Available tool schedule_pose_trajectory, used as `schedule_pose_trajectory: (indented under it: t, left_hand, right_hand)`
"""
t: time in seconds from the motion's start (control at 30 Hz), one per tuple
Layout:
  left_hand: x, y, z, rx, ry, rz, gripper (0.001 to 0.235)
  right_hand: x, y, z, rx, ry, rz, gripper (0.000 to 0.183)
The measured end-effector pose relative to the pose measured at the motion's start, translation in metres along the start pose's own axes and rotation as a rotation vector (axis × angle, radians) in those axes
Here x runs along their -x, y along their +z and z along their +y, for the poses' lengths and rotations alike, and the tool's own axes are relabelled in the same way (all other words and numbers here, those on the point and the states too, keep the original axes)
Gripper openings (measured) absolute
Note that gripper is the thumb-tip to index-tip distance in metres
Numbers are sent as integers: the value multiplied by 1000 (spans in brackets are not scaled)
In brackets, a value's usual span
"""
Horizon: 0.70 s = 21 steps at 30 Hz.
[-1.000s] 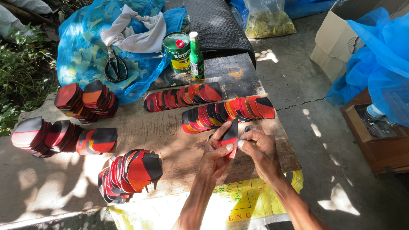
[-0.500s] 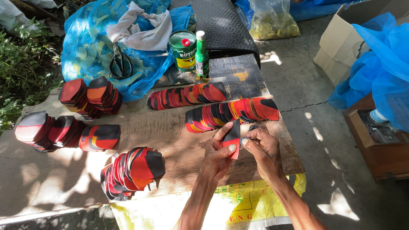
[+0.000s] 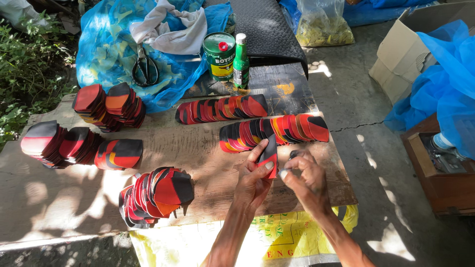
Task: The person repeatedly picks up red and black shoe sole parts from a stack and smooths their edges using a small handheld tool. They work one piece at a time, moving each finished part to a separate pile on the wooden table.
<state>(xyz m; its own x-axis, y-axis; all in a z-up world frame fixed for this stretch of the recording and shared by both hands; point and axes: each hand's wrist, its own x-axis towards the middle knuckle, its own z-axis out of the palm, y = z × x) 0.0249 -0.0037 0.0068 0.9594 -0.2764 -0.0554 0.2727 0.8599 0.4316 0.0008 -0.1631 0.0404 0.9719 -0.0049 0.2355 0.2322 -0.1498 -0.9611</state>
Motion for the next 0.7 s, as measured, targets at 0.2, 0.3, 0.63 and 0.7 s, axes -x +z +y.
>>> schedule_pose_trajectory:
  t: [0.2,0.3,0.63,0.7]
  left_hand:
    - [-1,2,2,5,16,39,75]
    - [0,0,4,-2,31,35,74]
    - [3,3,5,25,18,19,74]
    - [4,3,6,34,9,-15,74]
  right_hand:
    - [3,5,-6,239,-245,3,11]
    - [3,4,-11,165,-59,20,11]
    - [6,10,-26,260,-305,-41,12]
    - [4,8,-20,34,-36,35,10]
